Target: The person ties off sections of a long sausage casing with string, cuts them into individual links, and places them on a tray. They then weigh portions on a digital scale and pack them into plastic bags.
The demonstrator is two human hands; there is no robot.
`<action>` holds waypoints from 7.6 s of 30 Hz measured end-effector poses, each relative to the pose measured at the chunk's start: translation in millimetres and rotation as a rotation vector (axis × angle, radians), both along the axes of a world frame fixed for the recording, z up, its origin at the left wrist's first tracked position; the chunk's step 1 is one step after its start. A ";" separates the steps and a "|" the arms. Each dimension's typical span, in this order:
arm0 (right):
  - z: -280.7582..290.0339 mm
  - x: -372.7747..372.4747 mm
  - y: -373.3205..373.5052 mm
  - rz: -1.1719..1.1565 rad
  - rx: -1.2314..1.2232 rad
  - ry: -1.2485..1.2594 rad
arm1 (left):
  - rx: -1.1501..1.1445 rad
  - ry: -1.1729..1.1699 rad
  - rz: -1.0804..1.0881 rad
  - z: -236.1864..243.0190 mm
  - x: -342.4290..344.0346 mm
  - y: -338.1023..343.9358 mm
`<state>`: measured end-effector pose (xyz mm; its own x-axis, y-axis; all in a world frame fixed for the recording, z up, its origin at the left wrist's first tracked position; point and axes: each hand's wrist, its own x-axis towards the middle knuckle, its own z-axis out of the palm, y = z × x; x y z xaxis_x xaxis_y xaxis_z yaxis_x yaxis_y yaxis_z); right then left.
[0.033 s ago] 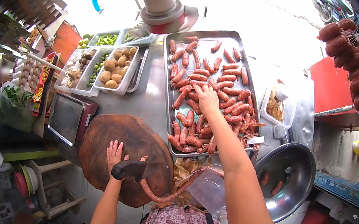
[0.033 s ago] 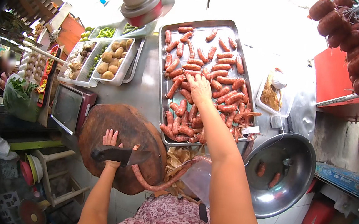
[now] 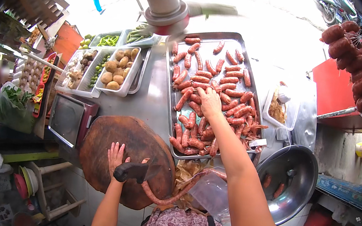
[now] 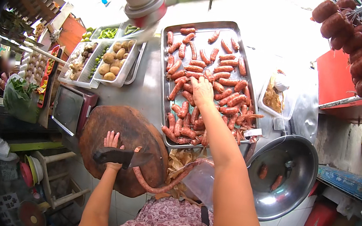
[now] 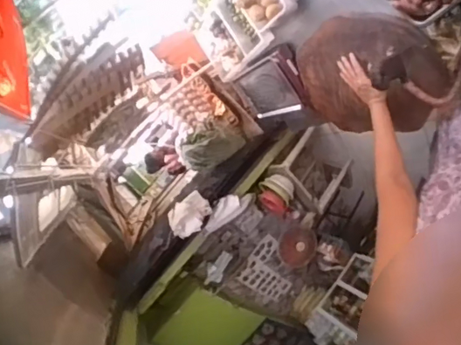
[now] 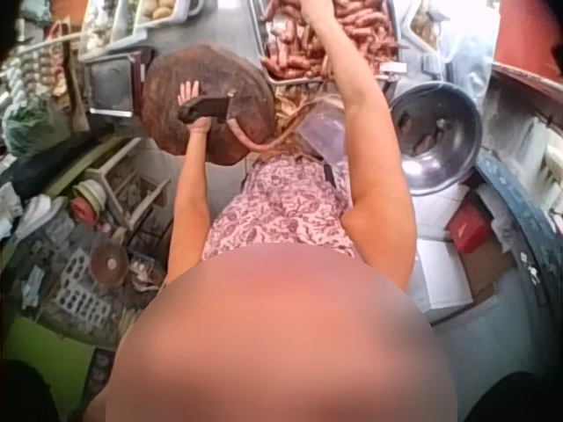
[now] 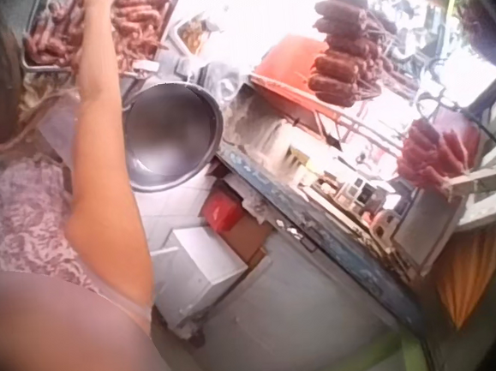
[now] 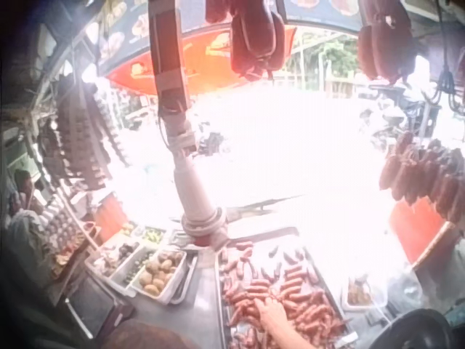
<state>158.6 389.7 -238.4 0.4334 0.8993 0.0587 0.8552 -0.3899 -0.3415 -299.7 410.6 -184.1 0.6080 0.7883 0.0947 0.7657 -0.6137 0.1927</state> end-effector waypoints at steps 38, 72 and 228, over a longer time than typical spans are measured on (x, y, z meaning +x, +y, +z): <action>62.1 18.7 78.7 -0.004 -0.536 0.021 | 0.208 -0.230 0.119 7.2 55.7 25.0; 90.2 -121.6 39.4 0.337 0.244 0.912 | -1.715 -1.137 0.101 52.7 133.2 68.9; 222.3 -58.9 -348.9 -0.467 0.278 0.412 | -1.570 -0.773 -0.341 98.2 98.4 -180.6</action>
<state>99.7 40.8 -16.0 0.8090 0.5878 0.0071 0.3971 -0.5375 -0.7439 -201.2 230.0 -86.0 0.9336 0.2716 -0.2337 0.1170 0.3854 0.9153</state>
